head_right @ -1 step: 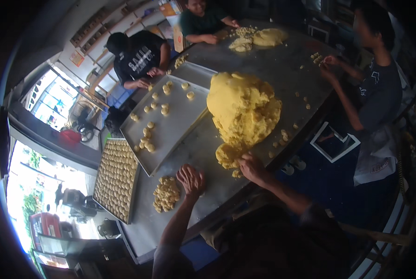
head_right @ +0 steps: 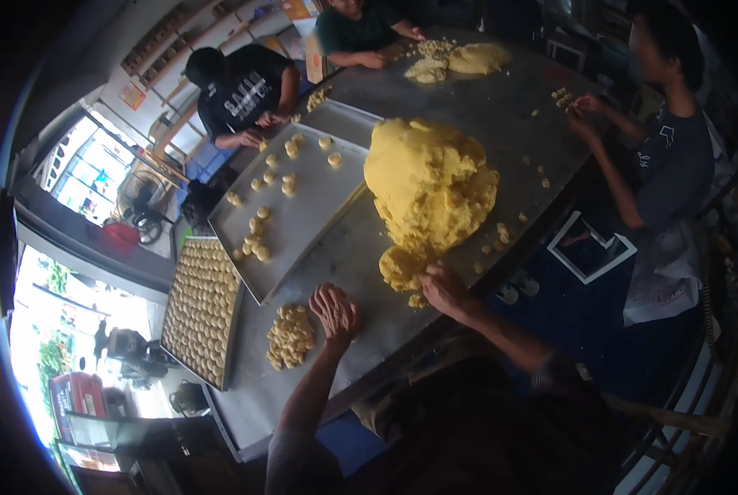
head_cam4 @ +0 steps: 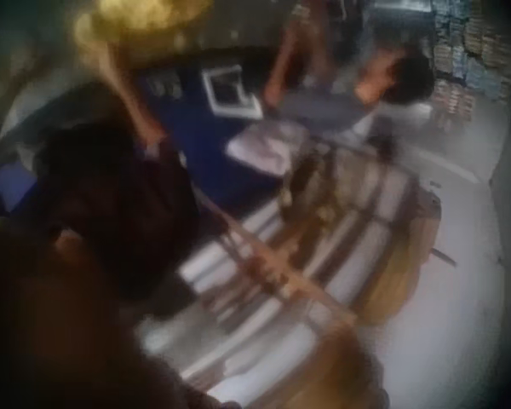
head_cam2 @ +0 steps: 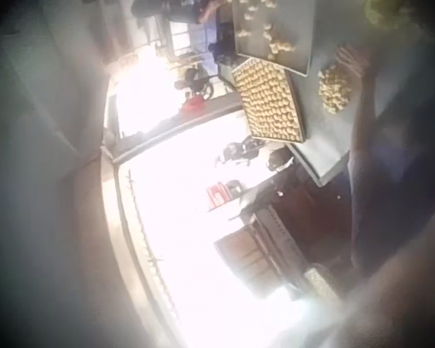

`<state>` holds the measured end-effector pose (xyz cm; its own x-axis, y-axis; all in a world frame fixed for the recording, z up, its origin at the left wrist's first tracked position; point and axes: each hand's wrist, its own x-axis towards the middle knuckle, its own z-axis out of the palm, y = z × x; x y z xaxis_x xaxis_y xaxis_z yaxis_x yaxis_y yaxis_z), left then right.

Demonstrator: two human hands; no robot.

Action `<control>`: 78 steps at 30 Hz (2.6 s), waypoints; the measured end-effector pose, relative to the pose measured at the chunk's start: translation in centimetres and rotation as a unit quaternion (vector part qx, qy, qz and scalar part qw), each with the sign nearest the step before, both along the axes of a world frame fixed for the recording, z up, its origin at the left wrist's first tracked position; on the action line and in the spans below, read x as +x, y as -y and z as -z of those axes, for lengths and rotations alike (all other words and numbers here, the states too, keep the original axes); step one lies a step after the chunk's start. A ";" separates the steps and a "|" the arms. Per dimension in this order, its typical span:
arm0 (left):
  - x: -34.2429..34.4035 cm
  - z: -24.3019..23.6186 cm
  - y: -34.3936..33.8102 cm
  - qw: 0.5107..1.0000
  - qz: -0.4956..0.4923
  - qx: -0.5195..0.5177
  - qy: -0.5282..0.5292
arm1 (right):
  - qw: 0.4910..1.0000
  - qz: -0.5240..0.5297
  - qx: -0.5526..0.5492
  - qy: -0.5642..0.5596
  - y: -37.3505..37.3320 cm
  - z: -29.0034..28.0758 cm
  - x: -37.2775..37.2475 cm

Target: The person shapes small pieces of yellow dough by hand at a large metal table and places them onto a baking tray.

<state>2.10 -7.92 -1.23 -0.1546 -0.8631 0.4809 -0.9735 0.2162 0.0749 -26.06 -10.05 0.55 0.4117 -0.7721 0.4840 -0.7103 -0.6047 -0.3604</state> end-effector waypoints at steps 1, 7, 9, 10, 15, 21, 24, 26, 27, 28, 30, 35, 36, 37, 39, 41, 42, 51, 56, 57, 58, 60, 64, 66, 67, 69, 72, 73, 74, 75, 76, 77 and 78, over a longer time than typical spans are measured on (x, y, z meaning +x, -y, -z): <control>-0.4 0.1 -0.2 0.999 0.036 0.010 0.008 | 0.997 0.023 0.071 -0.027 0.4 1.1 -0.6; 1.2 0.3 0.2 1.000 -0.002 -0.013 -0.008 | 0.992 0.014 0.119 -0.035 -2.2 -0.3 -1.1; 1.0 0.3 -0.9 0.999 -0.024 -0.029 0.005 | 0.991 0.034 0.129 -0.023 -3.8 0.0 -0.9; 0.7 0.7 -1.9 0.997 -0.048 -0.041 0.038 | 0.990 0.046 0.134 -0.013 -5.1 0.0 -0.6; -0.8 1.5 -2.0 0.988 -0.145 0.001 0.046 | 0.981 -0.025 0.062 -0.184 -7.8 -1.8 2.0; -1.5 0.8 -7.5 0.986 -0.154 0.045 0.043 | 0.982 0.049 0.170 0.071 -3.2 -1.0 -1.2; -1.7 0.3 -9.4 0.978 -0.162 0.102 -0.085 | 0.969 0.058 0.239 -0.011 -2.2 -2.6 -0.8; -1.8 0.8 -9.0 0.964 -0.202 0.093 -0.148 | 0.986 0.035 0.160 -0.014 -2.8 -0.5 -0.9; -2.0 1.0 -8.5 0.955 -0.219 0.091 -0.179 | 0.992 0.025 0.123 -0.016 -3.3 0.4 -1.1; -2.3 0.2 -8.0 0.961 -0.170 0.069 -0.207 | 0.991 0.024 0.130 0.014 -3.8 0.2 -1.3; -3.2 -2.2 -6.0 0.919 -0.096 0.042 -0.380 | 0.990 0.045 0.121 0.051 -3.9 1.3 -1.9; -4.9 -7.2 -0.9 0.702 0.037 0.113 -0.702 | 0.979 0.076 0.125 0.143 -3.1 -0.2 -1.4; -5.6 -7.7 -0.3 0.723 0.039 0.112 -0.681 | 0.980 0.079 0.084 0.163 -2.6 -0.2 -0.7; -5.7 -7.9 0.0 0.744 0.034 0.105 -0.659 | 0.972 0.062 0.101 0.202 -2.5 -2.1 0.1; -7.5 -8.6 -0.2 0.793 0.034 0.132 -0.594 | 0.937 0.013 0.159 0.311 -2.7 -3.7 1.2; -10.1 -9.4 -1.0 0.844 0.043 0.183 -0.503 | 0.864 -0.064 0.227 0.444 -2.4 -2.3 2.1; -10.3 -8.9 -1.0 0.857 0.031 0.187 -0.480 | 0.879 -0.044 0.237 0.412 -2.5 -2.8 2.5; -10.6 -7.1 -4.0 0.657 0.058 0.161 -0.734 | 0.951 -0.081 0.179 0.239 -2.3 -2.6 4.5; -6.5 -5.6 -4.8 0.890 -0.027 0.242 -0.384 | 0.964 -0.217 0.049 0.147 -3.6 -2.6 7.9; -6.3 -5.0 -5.3 0.888 -0.032 0.230 -0.397 | 0.956 -0.202 0.098 0.190 -3.8 -2.8 8.2; -6.1 -4.3 -5.7 0.885 -0.038 0.218 -0.409 | 0.943 -0.186 0.147 0.232 -4.2 -2.9 8.5; -6.4 -4.0 -6.5 0.885 -0.060 0.201 -0.416 | 0.926 -0.159 0.252 0.232 -4.5 -3.1 8.2; -6.6 -4.3 -6.4 0.918 -0.060 0.163 -0.358 | 0.971 -0.130 0.143 0.141 -5.9 -2.7 9.7; -5.8 -3.3 -6.0 0.918 -0.019 0.072 -0.390 | 0.978 -0.130 0.112 0.118 -6.7 -2.7 10.4; -5.0 -3.2 -6.2 0.907 -0.010 0.124 -0.402 | 0.981 -0.133 0.094 0.108 -6.7 -3.3 10.7; -3.3 -2.5 -7.1 0.879 0.013 0.228 -0.419 | 0.937 -0.204 0.242 0.146 -4.6 -3.3 10.1; -3.4 -2.2 -7.9 0.881 0.051 0.132 -0.451 | 0.939 -0.180 0.219 0.192 -3.2 -3.2 9.7; -4.1 -3.7 -8.1 0.873 0.032 0.165 -0.457 | 0.921 -0.185 0.308 0.151 -2.7 -3.9 9.2; -4.2 -3.2 -8.1 0.878 0.007 0.177 -0.444 | 0.900 -0.197 0.361 0.141 -2.0 -3.2 9.5; -4.6 -3.1 -8.0 0.881 -0.016 0.189 -0.434 | 0.878 -0.206 0.413 0.127 -1.4 -3.1 9.6; -4.7 -3.5 -8.2 0.892 -0.027 0.199 -0.404 | 0.896 -0.212 0.373 0.112 -1.7 -2.9 9.6; -4.5 -3.4 -8.3 0.926 -0.014 0.182 -0.329 | 0.912 -0.218 0.332 0.099 -2.1 -2.6 9.6; -4.2 -3.3 -8.2 0.954 -0.004 0.164 -0.252 | 0.926 -0.226 0.289 0.083 -2.5 -2.8 9.4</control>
